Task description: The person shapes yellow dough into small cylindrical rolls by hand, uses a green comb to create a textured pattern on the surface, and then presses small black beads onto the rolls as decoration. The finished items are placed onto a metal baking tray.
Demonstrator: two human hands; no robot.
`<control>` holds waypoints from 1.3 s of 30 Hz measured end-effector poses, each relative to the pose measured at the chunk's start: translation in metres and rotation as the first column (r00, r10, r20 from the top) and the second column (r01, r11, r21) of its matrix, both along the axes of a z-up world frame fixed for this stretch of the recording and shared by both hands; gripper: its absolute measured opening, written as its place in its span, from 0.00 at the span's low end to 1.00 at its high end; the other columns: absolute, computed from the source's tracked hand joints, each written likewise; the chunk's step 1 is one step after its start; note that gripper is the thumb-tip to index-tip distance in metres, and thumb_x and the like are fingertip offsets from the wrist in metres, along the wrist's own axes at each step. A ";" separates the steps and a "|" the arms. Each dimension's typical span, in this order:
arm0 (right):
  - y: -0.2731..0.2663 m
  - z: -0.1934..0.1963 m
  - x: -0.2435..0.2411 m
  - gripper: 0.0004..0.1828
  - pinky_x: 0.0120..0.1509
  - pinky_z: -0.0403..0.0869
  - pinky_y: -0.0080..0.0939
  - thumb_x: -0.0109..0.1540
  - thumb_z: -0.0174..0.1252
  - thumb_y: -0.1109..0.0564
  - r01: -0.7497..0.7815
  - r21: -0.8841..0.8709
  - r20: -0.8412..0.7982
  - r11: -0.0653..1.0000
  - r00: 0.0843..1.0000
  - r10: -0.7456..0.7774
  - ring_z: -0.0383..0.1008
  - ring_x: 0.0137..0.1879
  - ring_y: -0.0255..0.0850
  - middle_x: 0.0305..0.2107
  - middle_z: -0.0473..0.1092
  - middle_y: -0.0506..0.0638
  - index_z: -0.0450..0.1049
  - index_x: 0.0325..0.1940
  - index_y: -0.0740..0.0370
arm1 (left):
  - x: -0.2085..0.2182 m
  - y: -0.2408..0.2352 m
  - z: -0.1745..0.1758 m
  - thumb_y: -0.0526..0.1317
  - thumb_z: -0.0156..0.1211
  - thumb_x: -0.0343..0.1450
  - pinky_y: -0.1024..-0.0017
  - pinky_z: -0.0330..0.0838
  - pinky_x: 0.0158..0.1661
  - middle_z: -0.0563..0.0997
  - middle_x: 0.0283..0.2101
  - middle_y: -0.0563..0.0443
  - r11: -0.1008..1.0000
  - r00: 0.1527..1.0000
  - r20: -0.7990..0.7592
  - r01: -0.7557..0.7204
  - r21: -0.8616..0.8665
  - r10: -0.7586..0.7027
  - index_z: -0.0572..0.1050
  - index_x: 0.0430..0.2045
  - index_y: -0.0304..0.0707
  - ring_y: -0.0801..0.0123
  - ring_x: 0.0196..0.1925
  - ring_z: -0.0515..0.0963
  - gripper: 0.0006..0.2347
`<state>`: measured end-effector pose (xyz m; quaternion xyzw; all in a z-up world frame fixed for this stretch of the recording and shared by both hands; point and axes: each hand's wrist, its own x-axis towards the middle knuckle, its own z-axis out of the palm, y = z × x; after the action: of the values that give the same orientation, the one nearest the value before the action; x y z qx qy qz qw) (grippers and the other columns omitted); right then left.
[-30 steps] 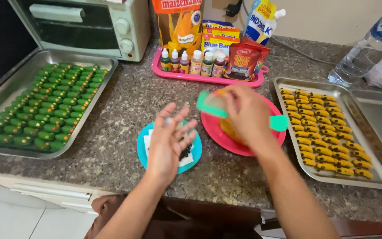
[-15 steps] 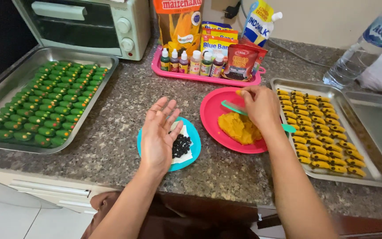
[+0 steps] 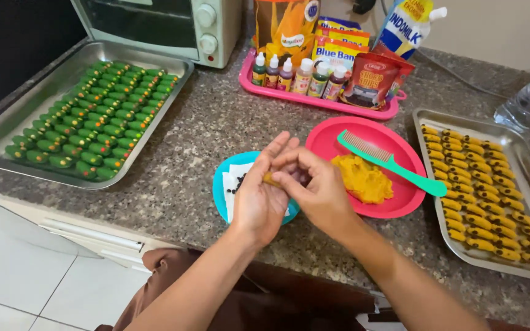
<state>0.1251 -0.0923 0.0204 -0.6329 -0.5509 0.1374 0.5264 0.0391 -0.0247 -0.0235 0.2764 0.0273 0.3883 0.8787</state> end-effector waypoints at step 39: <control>-0.004 -0.002 0.029 0.06 0.55 0.69 0.44 0.64 0.64 0.49 0.022 0.067 0.405 0.997 0.913 -0.048 0.76 0.51 0.43 0.36 0.77 0.43 0.83 0.44 0.42 | -0.031 0.043 0.016 0.47 0.36 0.78 0.55 0.64 0.65 0.59 0.74 0.36 0.982 0.985 -0.016 0.172 -0.077 -0.174 0.60 0.70 0.43 0.47 0.74 0.59 0.23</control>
<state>0.1540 -0.0966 0.0185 -0.6410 -0.6407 -0.0234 0.4220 0.0083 0.0183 -0.0074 0.2489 0.0275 0.3061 0.9185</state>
